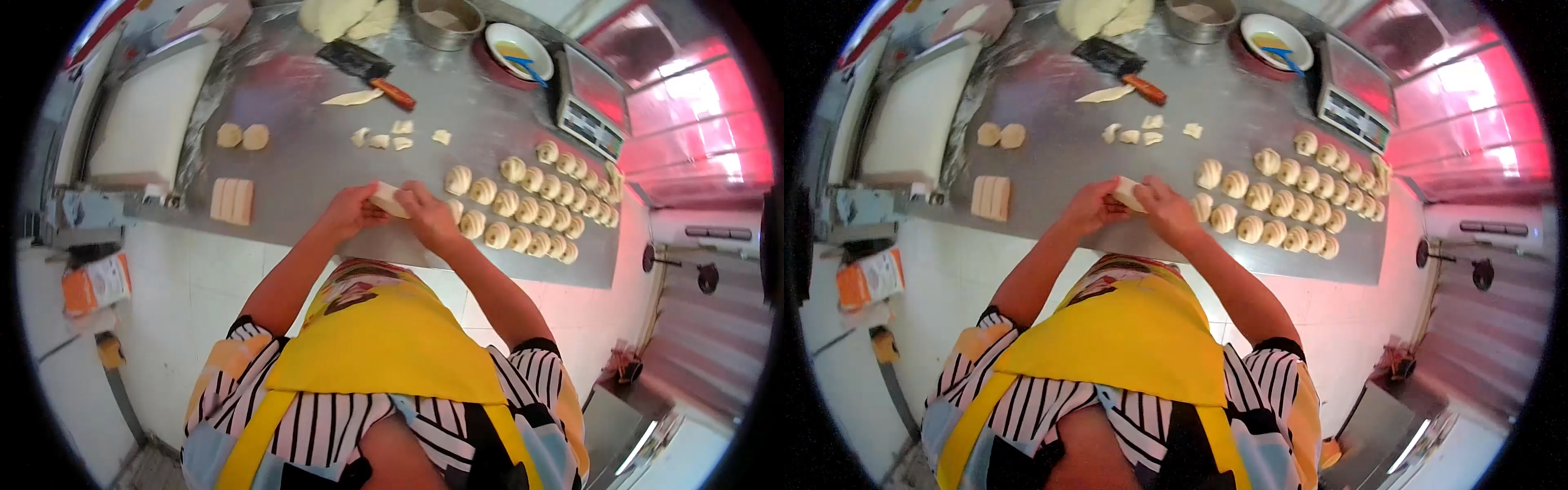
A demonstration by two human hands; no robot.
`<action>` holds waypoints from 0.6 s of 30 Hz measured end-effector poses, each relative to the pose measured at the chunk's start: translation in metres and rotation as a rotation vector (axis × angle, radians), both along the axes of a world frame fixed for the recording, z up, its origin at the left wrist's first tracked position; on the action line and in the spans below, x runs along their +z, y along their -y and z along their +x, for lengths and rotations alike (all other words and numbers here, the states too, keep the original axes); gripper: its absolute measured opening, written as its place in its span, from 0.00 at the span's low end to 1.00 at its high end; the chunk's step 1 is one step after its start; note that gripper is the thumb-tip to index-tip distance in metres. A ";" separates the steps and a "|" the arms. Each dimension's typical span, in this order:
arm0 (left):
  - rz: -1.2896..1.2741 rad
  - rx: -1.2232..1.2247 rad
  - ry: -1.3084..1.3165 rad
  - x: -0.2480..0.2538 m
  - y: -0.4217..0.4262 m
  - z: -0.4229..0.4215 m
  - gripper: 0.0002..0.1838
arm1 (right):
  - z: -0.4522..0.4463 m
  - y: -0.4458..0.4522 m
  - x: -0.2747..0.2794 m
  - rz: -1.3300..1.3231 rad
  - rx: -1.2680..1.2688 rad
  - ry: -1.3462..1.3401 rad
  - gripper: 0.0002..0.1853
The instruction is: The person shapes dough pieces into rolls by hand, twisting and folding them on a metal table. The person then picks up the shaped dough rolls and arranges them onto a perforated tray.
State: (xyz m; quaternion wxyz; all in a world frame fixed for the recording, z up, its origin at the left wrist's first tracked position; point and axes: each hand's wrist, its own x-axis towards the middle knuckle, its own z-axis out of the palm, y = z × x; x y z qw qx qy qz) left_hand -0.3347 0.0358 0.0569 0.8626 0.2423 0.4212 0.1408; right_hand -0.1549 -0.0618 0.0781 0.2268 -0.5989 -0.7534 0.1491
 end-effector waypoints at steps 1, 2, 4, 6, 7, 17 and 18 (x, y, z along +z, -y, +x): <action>-0.061 -0.034 0.019 -0.003 -0.001 -0.002 0.13 | 0.002 -0.003 0.002 0.079 0.028 0.007 0.24; -0.124 -0.073 0.042 -0.006 -0.001 -0.003 0.13 | 0.005 -0.006 0.006 0.156 0.051 0.016 0.23; 0.252 -0.135 -0.068 -0.011 0.002 -0.003 0.12 | 0.002 -0.007 0.005 -0.068 -0.088 -0.197 0.21; 0.932 -0.144 -0.240 -0.013 0.006 -0.001 0.11 | -0.003 -0.005 -0.007 -0.677 -0.401 -0.621 0.22; 1.425 -0.102 -0.358 -0.014 0.007 0.002 0.09 | -0.004 -0.005 -0.011 -0.739 -0.446 -0.917 0.23; 0.770 -0.285 -0.430 -0.014 0.000 -0.004 0.13 | -0.016 -0.005 0.028 -0.543 -0.124 -0.507 0.17; 0.870 -0.275 -0.426 -0.012 0.004 0.000 0.12 | -0.016 -0.009 0.032 -0.590 -0.176 -0.503 0.16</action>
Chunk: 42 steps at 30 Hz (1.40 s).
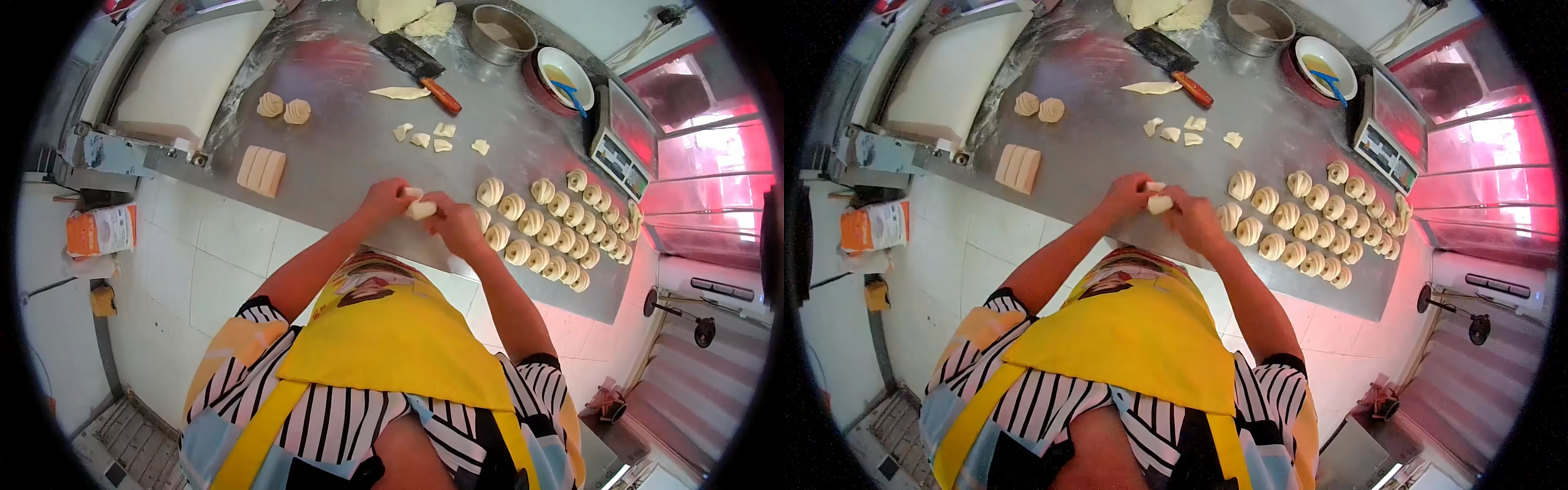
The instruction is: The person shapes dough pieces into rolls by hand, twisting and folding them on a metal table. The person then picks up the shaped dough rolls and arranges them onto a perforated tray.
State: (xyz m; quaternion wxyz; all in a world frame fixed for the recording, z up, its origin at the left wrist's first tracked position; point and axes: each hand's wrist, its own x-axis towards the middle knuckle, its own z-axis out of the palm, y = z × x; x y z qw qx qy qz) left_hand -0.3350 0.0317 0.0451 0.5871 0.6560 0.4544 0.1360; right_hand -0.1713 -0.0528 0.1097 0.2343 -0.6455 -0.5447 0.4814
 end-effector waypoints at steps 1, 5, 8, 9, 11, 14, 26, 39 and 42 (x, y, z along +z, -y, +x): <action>0.091 -0.022 0.012 0.005 0.011 0.004 0.11 | 0.003 -0.005 -0.004 0.037 -0.063 -0.046 0.14; 0.390 -0.195 0.073 0.009 0.042 0.008 0.08 | 0.015 -0.020 -0.040 -0.134 -0.388 -0.356 0.13; 0.545 -0.122 0.132 -0.013 0.043 0.001 0.09 | 0.008 -0.012 -0.059 -0.436 -0.549 -0.709 0.11; 0.503 -0.074 0.181 -0.016 0.044 0.000 0.10 | 0.003 -0.008 -0.062 -0.499 -0.591 -0.843 0.11; 0.426 0.027 0.278 -0.022 0.040 -0.001 0.12 | 0.003 -0.009 -0.076 -0.570 -0.578 -0.977 0.13; 0.271 0.136 0.314 -0.022 0.036 0.006 0.16 | 0.007 -0.012 -0.093 -0.601 -0.523 -0.894 0.17; 0.159 -0.190 -0.182 -0.080 0.004 -0.002 0.14 | 0.012 -0.002 -0.131 -0.470 -0.369 -0.734 0.12; 0.183 -0.150 -0.124 -0.097 0.023 -0.007 0.13 | 0.007 -0.010 -0.122 -0.435 -0.183 -0.187 0.15; -0.381 -0.150 -0.101 -0.061 0.006 -0.006 0.15 | 0.003 -0.014 -0.133 -0.266 -0.058 0.193 0.14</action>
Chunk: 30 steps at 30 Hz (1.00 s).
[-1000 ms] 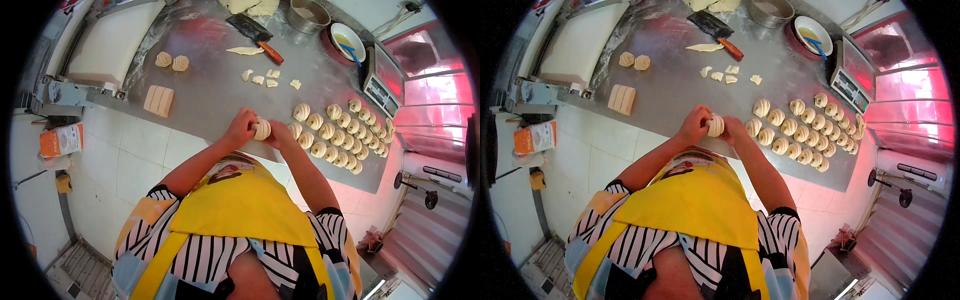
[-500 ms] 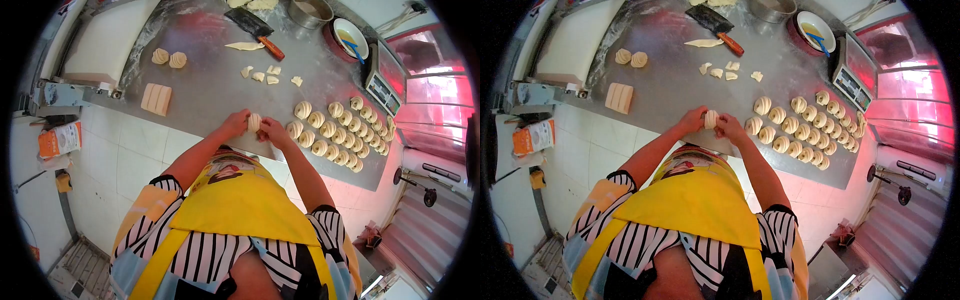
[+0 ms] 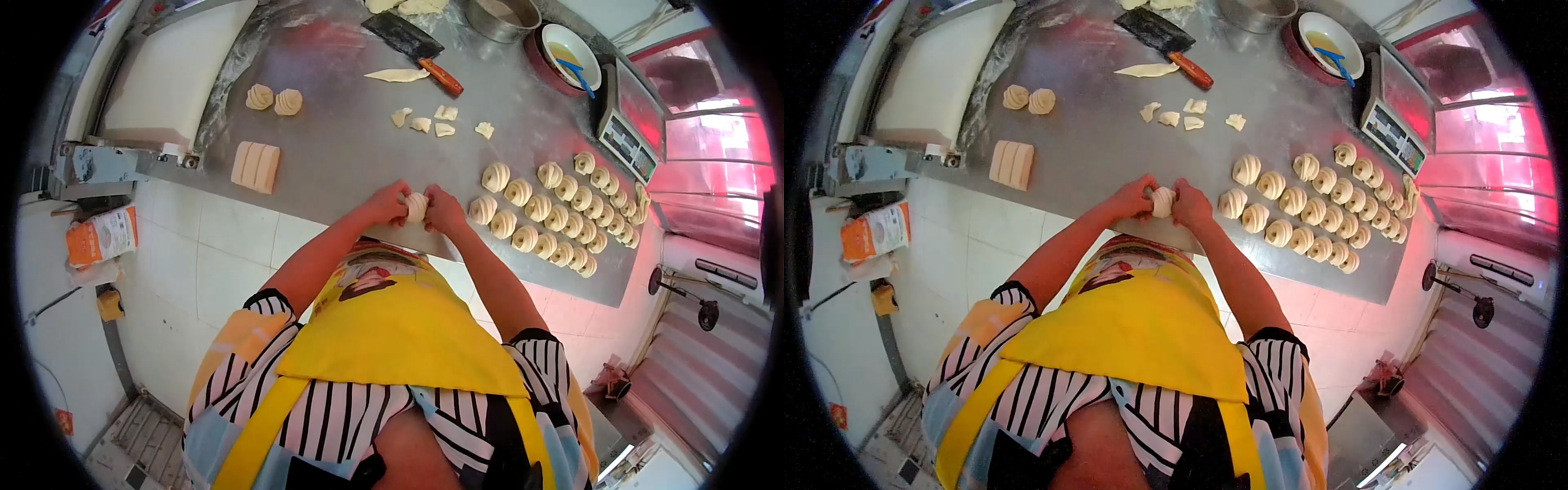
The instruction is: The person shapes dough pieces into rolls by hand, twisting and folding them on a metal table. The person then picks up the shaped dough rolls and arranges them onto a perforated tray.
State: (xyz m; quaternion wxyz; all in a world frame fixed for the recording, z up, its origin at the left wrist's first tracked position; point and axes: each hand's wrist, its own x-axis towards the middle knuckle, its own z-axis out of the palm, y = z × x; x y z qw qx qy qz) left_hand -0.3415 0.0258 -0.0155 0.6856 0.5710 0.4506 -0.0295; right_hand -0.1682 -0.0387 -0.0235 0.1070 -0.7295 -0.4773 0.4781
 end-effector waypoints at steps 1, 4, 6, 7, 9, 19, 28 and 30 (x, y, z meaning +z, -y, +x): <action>-0.033 0.027 -0.016 0.001 0.001 0.002 0.16 | -0.002 0.000 -0.001 0.043 0.078 0.126 0.13; 0.259 -0.008 -0.061 -0.013 0.006 0.004 0.16 | -0.003 0.002 0.002 0.069 0.088 0.208 0.12; 0.546 -0.031 -0.108 -0.025 0.015 0.005 0.14 | 0.001 0.004 -0.004 -0.036 -0.043 -0.039 0.11; 0.674 -0.024 -0.140 -0.029 0.019 0.007 0.13 | 0.003 0.002 -0.007 -0.084 -0.105 -0.161 0.11; 0.756 -0.025 -0.180 -0.030 0.025 0.005 0.12 | 0.000 0.003 -0.006 -0.046 -0.080 -0.029 0.11; 0.702 -0.082 -0.233 -0.017 0.017 0.008 0.11 | -0.008 0.006 0.010 0.093 0.086 0.332 0.13; 0.586 -0.127 -0.005 -0.033 0.002 0.100 0.14 | 0.049 0.136 0.068 0.085 -0.741 -0.583 0.15; 0.615 -0.189 -0.074 -0.044 -0.001 0.108 0.18 | 0.044 0.143 0.073 0.020 -0.729 -0.601 0.16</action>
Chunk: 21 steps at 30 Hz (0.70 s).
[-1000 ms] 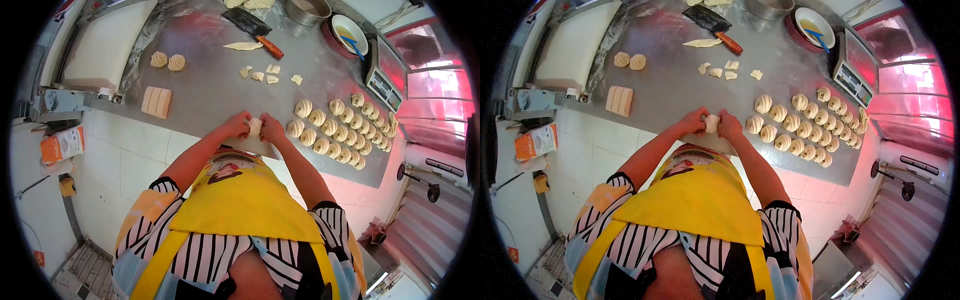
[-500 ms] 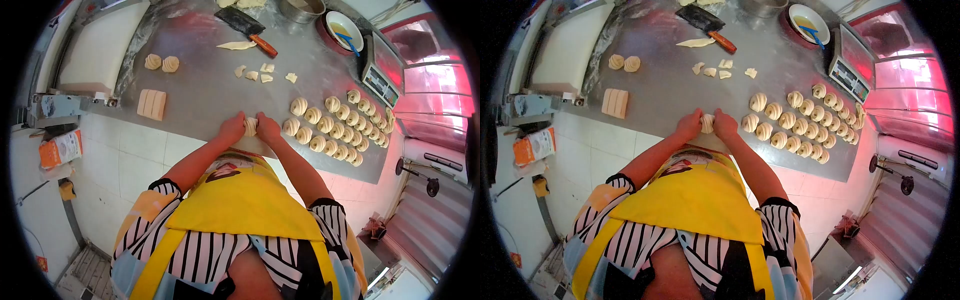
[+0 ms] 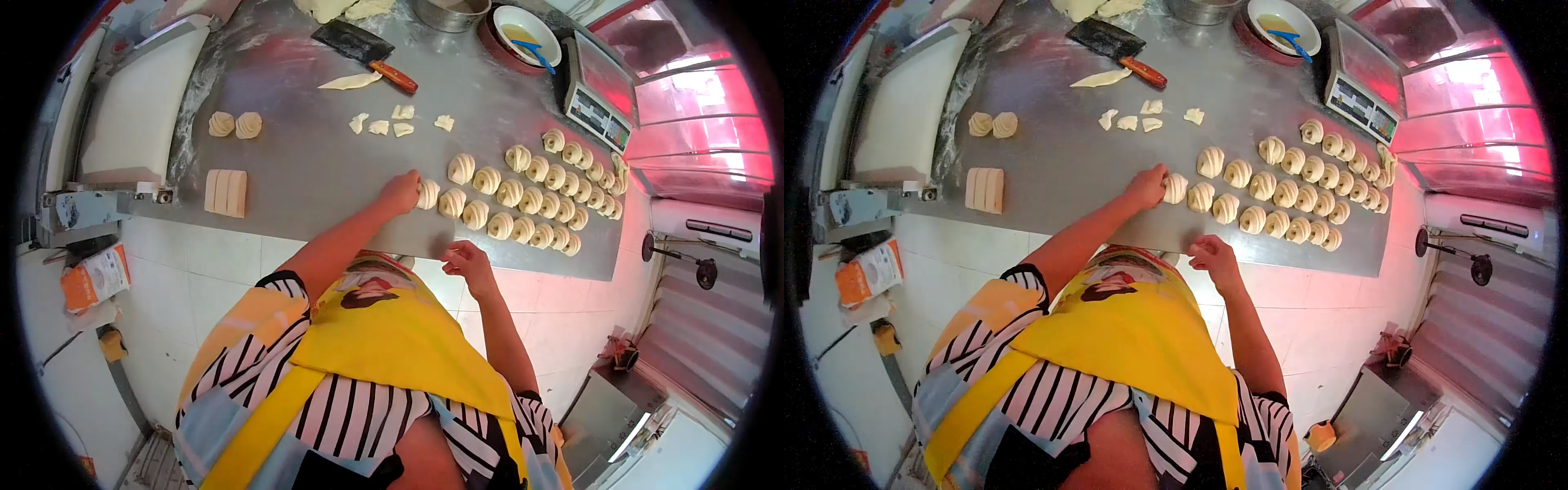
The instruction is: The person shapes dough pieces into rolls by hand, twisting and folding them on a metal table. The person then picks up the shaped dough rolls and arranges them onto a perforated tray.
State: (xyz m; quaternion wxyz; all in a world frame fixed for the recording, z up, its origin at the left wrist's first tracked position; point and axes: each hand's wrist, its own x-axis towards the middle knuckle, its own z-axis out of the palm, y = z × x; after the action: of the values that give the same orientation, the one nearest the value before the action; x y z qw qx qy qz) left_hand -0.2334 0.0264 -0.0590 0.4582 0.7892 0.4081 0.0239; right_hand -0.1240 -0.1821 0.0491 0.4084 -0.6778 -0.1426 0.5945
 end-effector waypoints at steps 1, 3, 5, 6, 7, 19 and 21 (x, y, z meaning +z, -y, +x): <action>-0.119 -0.004 -0.045 0.016 -0.003 -0.002 0.19 | -0.006 -0.005 0.005 -0.009 0.009 -0.011 0.14; -0.255 -0.001 -0.056 0.042 -0.009 -0.012 0.21 | -0.017 -0.021 0.006 0.021 0.078 0.041 0.13; -0.282 0.043 0.014 0.057 -0.013 -0.042 0.23 | -0.029 -0.055 0.006 0.077 0.169 0.087 0.13; -0.313 0.075 0.063 0.058 -0.013 -0.066 0.23 | -0.037 -0.076 0.007 0.109 0.211 0.102 0.13; -0.342 0.109 0.114 0.056 -0.010 -0.091 0.22 | -0.050 -0.099 0.008 0.141 0.253 0.114 0.13; -0.586 0.946 0.470 0.035 0.045 -0.294 0.12 | -0.312 -0.370 -0.080 0.518 1.145 0.877 0.31; -0.630 0.951 0.521 0.031 0.042 -0.299 0.12 | -0.327 -0.371 -0.080 0.527 1.198 0.892 0.32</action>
State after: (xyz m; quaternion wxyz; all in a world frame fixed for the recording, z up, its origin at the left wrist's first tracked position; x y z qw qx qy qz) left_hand -0.5327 -0.0152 -0.0280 0.6926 0.3167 0.5768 0.2954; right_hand -0.4509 0.1894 -0.0310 0.0701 -0.5410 -0.7695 0.3320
